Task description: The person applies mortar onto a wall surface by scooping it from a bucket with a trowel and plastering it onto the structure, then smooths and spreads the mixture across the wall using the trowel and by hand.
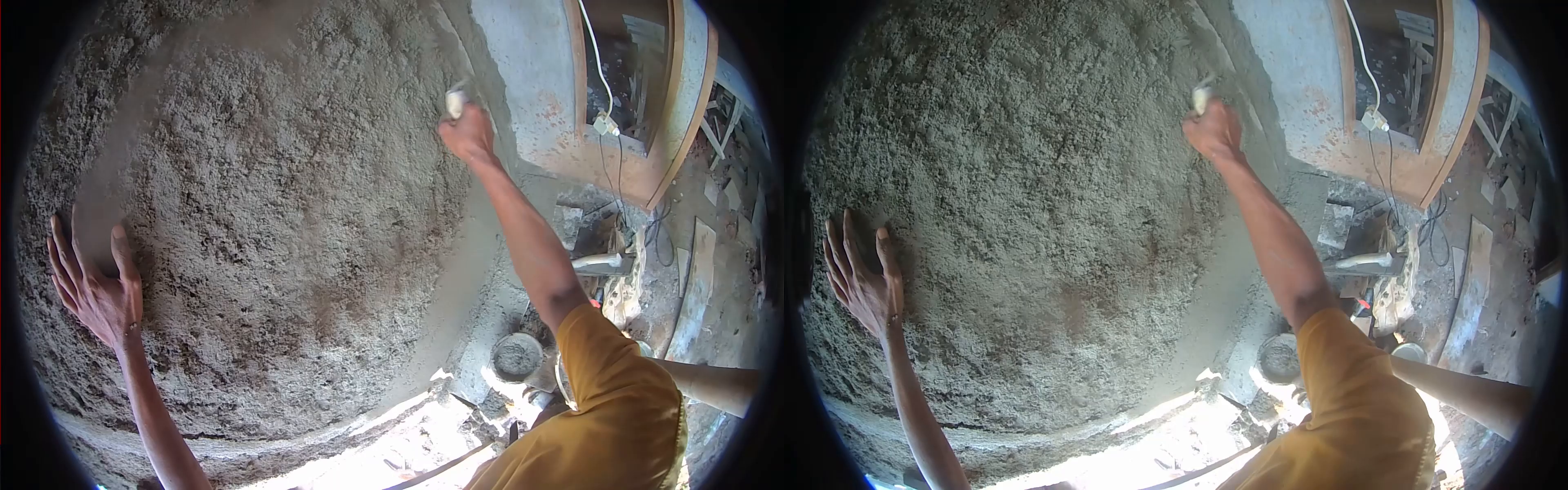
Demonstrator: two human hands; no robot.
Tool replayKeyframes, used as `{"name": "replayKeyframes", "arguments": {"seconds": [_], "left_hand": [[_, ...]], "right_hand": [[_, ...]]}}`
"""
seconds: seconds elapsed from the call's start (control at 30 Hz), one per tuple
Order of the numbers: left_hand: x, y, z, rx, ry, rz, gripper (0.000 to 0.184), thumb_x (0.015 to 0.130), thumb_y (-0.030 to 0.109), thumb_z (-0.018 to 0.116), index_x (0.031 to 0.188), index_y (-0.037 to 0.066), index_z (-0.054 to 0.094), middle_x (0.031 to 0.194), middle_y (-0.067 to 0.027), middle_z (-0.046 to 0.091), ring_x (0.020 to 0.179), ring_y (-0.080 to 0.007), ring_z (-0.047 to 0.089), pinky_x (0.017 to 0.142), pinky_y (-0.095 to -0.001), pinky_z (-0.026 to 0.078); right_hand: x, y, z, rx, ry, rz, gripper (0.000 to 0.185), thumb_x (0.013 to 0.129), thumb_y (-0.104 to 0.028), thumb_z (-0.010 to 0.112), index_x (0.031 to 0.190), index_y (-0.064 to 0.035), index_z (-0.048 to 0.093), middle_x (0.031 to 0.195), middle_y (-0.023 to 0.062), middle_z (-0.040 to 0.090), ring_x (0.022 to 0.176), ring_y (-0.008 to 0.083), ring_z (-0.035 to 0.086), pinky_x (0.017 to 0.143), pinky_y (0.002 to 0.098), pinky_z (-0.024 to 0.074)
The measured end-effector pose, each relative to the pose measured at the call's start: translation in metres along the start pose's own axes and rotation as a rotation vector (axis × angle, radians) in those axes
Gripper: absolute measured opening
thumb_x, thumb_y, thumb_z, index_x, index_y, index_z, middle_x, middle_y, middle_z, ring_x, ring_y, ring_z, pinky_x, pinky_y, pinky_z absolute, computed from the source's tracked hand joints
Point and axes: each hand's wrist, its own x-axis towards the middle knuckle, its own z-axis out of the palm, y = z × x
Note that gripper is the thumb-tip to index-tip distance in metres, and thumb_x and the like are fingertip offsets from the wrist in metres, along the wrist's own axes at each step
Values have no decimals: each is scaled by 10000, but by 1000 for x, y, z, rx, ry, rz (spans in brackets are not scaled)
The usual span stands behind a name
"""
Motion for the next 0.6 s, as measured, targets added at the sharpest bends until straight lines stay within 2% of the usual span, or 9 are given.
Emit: {"name": "replayKeyframes", "arguments": {"seconds": [0.07, 0.23, 0.3, 0.37, 0.4, 0.43, 0.47, 0.5, 0.6], "left_hand": [[0, -1, 1, -32, -1, -8, 738, 1034, 777, 388, 1654, 376, 419, 1747, 29, 349, 1624, -242, 274, 1346, -521, 189], [-3, -14, 1, 188, -143, 47, 599, 1075, 552, 501, 1599, 262, 514, 1653, -35, 495, 1547, -258, 420, 1302, -515, 298], [-3, -9, -3, 151, -127, 89, 570, 1078, 514, 505, 1577, 241, 531, 1619, -49, 520, 1510, -264, 452, 1269, -501, 329], [-4, 0, -14, 83, -81, 114, 541, 1081, 477, 509, 1555, 220, 548, 1585, -64, 546, 1472, -271, 485, 1237, -488, 359], [-4, 2, -18, 47, -65, 121, 527, 1082, 458, 510, 1545, 209, 556, 1568, -71, 559, 1454, -274, 501, 1220, -481, 374], [-4, 3, -25, 6, -48, 122, 513, 1084, 439, 512, 1534, 198, 565, 1551, -78, 572, 1435, -277, 517, 1204, -475, 390], [-5, 3, -32, -28, -27, 116, 499, 1085, 421, 514, 1523, 188, 573, 1534, -85, 585, 1416, -280, 533, 1188, -468, 405], [-10, 5, -41, -77, -10, 102, 486, 1087, 402, 516, 1512, 177, 582, 1517, -92, 597, 1397, -284, 549, 1172, -461, 420], [-50, 33, -76, -335, 5, -20, 446, 1091, 346, 521, 1480, 146, 607, 1466, -114, 636, 1341, -293, 598, 1123, -441, 466]], "right_hand": [[-6, 12, 5, 110, 139, 16, 375, 901, -236, 697, 1166, 28, 720, 1072, 316, 747, 1046, 487, 731, 923, 555, 585], [-126, 124, 30, -58, -76, -68, 535, 904, -220, 693, 1371, 19, 589, 1060, 318, 742, 1011, 505, 728, 901, 566, 583], [-217, 199, 34, -255, -281, 49, 602, 920, -232, 656, 1445, 20, 502, 1047, 297, 746, 986, 480, 737, 885, 563, 588], [-316, 266, 10, -505, -664, 287, 557, 928, -299, 593, 1379, 23, 536, 1124, 305, 732, 1024, 480, 729, 940, 616, 554], [-391, 351, 16, -518, -745, 139, 560, 936, -301, 572, 1402, 8, 543, 1161, 294, 732, 1101, 475, 716, 996, 608, 530], [-455, 382, 1, -535, -889, 224, 583, 933, -279, 574, 1449, -12, 535, 1192, 283, 734, 1154, 473, 699, 1030, 588, 517], [-488, 346, -41, -479, -931, 463, 573, 919, -267, 584, 1417, 14, 536, 1176, 316, 720, 1179, 489, 690, 1024, 567, 550], [-541, 356, -70, -405, -951, 455, 611, 907, -264, 592, 1442, 23, 519, 1241, 334, 699, 1211, 482, 680, 1038, 563, 541], [-604, 354, -139, -551, -1342, 596, 706, 921, -336, 582, 1482, 78, 473, 1320, 379, 647, 1278, 500, 634, 1122, 554, 470]]}}
